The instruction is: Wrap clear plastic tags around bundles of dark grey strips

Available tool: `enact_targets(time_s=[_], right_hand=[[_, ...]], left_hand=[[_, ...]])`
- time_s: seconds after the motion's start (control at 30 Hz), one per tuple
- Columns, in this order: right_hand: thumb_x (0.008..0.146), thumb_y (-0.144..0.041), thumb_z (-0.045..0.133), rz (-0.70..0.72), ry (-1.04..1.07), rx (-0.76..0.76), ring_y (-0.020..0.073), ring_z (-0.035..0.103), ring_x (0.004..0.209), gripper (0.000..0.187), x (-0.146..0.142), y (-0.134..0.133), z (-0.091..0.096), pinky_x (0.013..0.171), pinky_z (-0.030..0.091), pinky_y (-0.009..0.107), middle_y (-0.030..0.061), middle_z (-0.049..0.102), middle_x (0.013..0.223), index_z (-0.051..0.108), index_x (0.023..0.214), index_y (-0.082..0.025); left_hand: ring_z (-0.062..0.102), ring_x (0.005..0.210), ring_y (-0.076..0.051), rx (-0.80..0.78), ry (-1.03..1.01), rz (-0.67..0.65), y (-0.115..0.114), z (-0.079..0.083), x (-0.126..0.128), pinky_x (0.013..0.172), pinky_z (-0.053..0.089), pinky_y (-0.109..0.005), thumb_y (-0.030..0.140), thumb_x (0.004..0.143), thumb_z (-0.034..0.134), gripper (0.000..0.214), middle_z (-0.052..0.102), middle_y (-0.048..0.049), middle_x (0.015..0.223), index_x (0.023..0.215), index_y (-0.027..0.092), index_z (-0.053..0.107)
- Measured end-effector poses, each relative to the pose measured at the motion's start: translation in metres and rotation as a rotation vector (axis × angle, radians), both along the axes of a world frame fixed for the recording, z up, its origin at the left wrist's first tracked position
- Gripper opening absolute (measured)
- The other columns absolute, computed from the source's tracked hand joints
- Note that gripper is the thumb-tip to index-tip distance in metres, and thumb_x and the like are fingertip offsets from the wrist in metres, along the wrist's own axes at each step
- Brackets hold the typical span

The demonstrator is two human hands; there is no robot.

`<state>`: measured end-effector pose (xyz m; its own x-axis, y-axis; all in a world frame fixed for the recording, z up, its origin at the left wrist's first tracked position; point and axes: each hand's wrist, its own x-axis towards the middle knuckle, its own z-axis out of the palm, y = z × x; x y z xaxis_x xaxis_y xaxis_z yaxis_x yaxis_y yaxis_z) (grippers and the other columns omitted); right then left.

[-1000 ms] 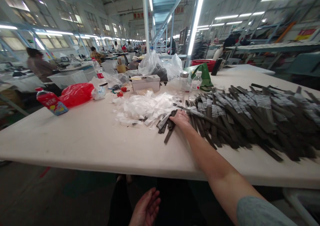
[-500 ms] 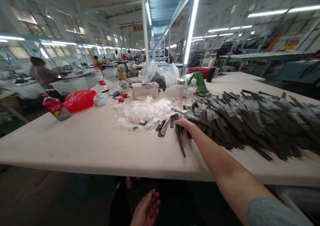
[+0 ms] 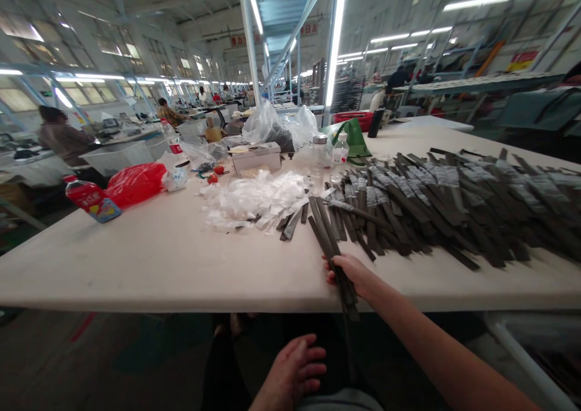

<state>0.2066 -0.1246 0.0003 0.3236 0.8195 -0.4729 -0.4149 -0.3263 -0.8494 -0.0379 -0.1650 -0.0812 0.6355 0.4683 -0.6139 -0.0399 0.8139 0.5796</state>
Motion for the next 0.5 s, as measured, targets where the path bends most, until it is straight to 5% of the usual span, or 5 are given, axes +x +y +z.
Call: enact_targets(time_s=[0.1, 0.23, 0.33, 0.5], right_hand=[[0.073, -0.012, 0.053, -0.078, 0.020, 0.055, 0.0070, 0.048, 0.040, 0.012, -0.022, -0.007, 0.000, 0.043, 0.047, 0.020, -0.0037, 0.056, 0.060, 0.054, 0.083, -0.018], [0.072, -0.015, 0.054, -0.143, 0.027, 0.127, 0.0061, 0.047, 0.041, 0.014, -0.039, -0.013, 0.008, 0.042, 0.045, 0.018, -0.0046, 0.056, 0.062, 0.052, 0.085, -0.019], [0.074, -0.020, 0.058, -0.146, 0.028, 0.162, 0.0083, 0.054, 0.047, 0.016, -0.044, -0.023, 0.014, 0.045, 0.046, 0.019, -0.0015, 0.062, 0.070, 0.053, 0.089, -0.019], [0.075, -0.030, 0.065, -0.016, 0.080, 0.174, 0.0159, 0.066, 0.073, 0.027, -0.051, -0.052, 0.007, 0.056, 0.051, 0.023, 0.0041, 0.069, 0.090, 0.058, 0.100, -0.019]], left_hand=[[0.064, 0.090, -0.022, 0.182, -0.020, -0.196, -0.010, 0.019, 0.031, 0.066, 0.044, -0.026, 0.045, 0.073, 0.070, 0.056, 0.065, -0.0147, 0.114, 0.120, 0.017, 0.058], [0.062, 0.071, -0.017, 0.330, -0.015, -0.248, -0.018, 0.029, 0.059, 0.059, 0.040, -0.025, 0.041, 0.070, 0.071, 0.053, 0.069, -0.0113, 0.095, 0.113, 0.013, 0.059], [0.056, 0.052, -0.013, 0.318, -0.032, -0.223, -0.016, 0.030, 0.063, 0.053, 0.036, -0.025, 0.055, 0.073, 0.064, 0.055, 0.066, -0.0075, 0.070, 0.103, 0.009, 0.059], [0.058, 0.053, -0.013, 0.416, -0.028, -0.221, -0.001, 0.040, 0.055, 0.048, 0.033, -0.022, 0.063, 0.079, 0.054, 0.053, 0.067, -0.0078, 0.077, 0.096, 0.013, 0.058]])
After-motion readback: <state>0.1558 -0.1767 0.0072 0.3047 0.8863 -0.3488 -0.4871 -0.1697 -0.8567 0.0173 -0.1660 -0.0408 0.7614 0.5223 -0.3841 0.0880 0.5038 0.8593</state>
